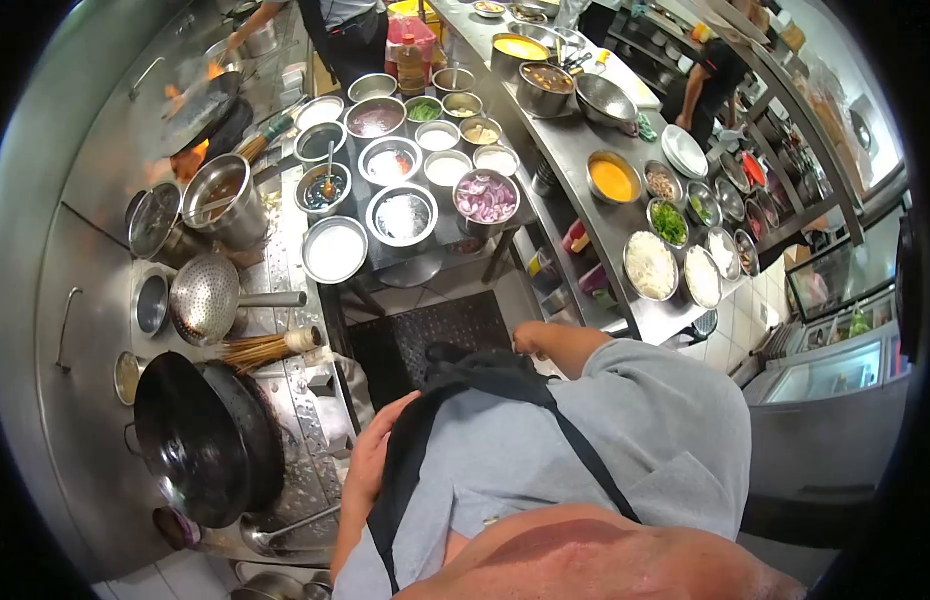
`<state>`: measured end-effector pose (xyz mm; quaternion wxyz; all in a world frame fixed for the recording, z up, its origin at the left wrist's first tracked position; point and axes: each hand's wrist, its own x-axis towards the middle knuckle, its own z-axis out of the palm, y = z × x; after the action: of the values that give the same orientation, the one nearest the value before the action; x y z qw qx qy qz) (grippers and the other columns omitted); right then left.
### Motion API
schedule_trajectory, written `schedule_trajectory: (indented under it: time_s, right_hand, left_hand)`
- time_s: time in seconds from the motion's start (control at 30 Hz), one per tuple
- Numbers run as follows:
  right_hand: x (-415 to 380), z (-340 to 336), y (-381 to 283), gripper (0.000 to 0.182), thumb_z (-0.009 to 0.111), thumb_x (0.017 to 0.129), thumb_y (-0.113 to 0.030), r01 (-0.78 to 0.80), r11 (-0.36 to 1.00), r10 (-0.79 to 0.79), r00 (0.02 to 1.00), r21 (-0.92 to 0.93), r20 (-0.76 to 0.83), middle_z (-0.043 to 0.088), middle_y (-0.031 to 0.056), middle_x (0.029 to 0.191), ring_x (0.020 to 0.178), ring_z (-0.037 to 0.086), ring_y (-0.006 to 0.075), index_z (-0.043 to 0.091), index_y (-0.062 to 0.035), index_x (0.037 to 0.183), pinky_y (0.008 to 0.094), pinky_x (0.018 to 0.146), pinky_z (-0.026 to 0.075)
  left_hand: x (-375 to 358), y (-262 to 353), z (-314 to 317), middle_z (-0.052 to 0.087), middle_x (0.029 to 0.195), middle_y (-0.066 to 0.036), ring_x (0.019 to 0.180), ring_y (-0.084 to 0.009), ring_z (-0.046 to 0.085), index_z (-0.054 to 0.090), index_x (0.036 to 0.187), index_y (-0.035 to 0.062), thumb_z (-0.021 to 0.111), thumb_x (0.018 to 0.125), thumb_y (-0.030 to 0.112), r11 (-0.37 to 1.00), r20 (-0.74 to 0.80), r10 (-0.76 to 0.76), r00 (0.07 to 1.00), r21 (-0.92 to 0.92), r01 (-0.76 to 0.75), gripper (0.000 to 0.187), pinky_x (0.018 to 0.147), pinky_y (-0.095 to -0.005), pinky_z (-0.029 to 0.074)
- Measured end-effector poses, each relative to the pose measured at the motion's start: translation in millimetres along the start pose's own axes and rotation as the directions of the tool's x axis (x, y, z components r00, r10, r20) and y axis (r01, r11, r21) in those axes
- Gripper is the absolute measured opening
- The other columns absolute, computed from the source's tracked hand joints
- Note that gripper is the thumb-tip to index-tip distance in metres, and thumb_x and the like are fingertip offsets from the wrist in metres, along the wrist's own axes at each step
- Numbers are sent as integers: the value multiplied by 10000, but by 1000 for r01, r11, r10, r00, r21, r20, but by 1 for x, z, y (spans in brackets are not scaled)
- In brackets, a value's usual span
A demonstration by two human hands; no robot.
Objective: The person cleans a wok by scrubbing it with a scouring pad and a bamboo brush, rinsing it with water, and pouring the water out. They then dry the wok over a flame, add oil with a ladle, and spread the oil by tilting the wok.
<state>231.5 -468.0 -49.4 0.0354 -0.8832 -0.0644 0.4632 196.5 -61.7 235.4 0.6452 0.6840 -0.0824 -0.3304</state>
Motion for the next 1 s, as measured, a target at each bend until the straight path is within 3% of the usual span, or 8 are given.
schedule_trajectory:
  time_s: [0.2,0.3,0.47,0.57,0.6,0.77,0.83,1.0]
  right_hand:
    - [24,-16,-4,367,602,738,-290,21,1000,-22,998,-11,-64,676,177,1047,980,639,363,705,-107,1039,463,814,507]
    - [31,-30,-9,316,596,741,-286,52,998,-54,997,-22,-61,682,181,1007,946,646,363,723,-93,957,461,797,514]
    - [65,-41,-2,278,600,741,-286,379,847,-397,917,-373,31,690,186,927,879,659,359,737,-70,850,467,758,522]
    - [49,-69,-22,267,605,728,-279,140,983,-151,984,-115,-95,689,190,905,860,658,365,731,-65,826,467,748,519]
    - [52,-72,-21,316,597,734,-254,134,983,-142,989,-125,-52,663,174,1044,965,635,356,702,-97,987,456,820,510]
    - [90,-56,6,459,578,759,-266,381,822,-351,924,-423,151,638,159,1184,1078,612,344,652,-117,1187,421,920,490]
    - [56,-74,-7,483,569,777,-299,108,978,-104,994,-179,32,631,164,1198,1082,612,336,635,-106,1215,416,928,487]
    - [48,-75,5,500,572,794,-331,101,970,-85,993,-220,79,627,160,1209,1092,607,336,619,-106,1238,414,928,486]
  left_hand:
    - [-19,-37,-14,304,1531,-148,1426,-239,259,320,1468,2,468,907,609,982,110,188,976,-39,-185,839,1152,-332,174]
    - [-30,-53,-20,252,1551,-144,1438,-228,213,203,1504,2,521,866,647,987,117,-41,992,-147,58,961,1155,-325,154]
    - [-33,-60,-30,222,1559,-133,1420,-203,235,92,1536,73,746,785,296,965,234,-191,953,-131,226,1021,1143,-311,187]
    - [-31,-75,-34,211,1564,-123,1411,-192,245,76,1542,103,776,721,112,950,295,-220,930,-150,273,1079,1137,-305,203]
    - [-29,-78,-35,208,1566,-120,1409,-189,247,74,1543,109,778,705,73,946,312,-217,925,-166,278,1095,1135,-304,206]
    - [-17,-69,-33,206,1566,-121,1411,-184,237,70,1542,99,802,687,91,957,329,-228,916,-96,272,1126,1141,-304,192]
    - [-12,-70,-32,208,1566,-125,1413,-185,237,75,1541,94,806,683,96,956,328,-226,917,-106,274,1127,1142,-303,188]
    - [-5,-69,-31,237,1555,-135,1409,-190,253,84,1539,87,806,685,109,957,318,-243,917,-74,279,1119,1138,-298,196]
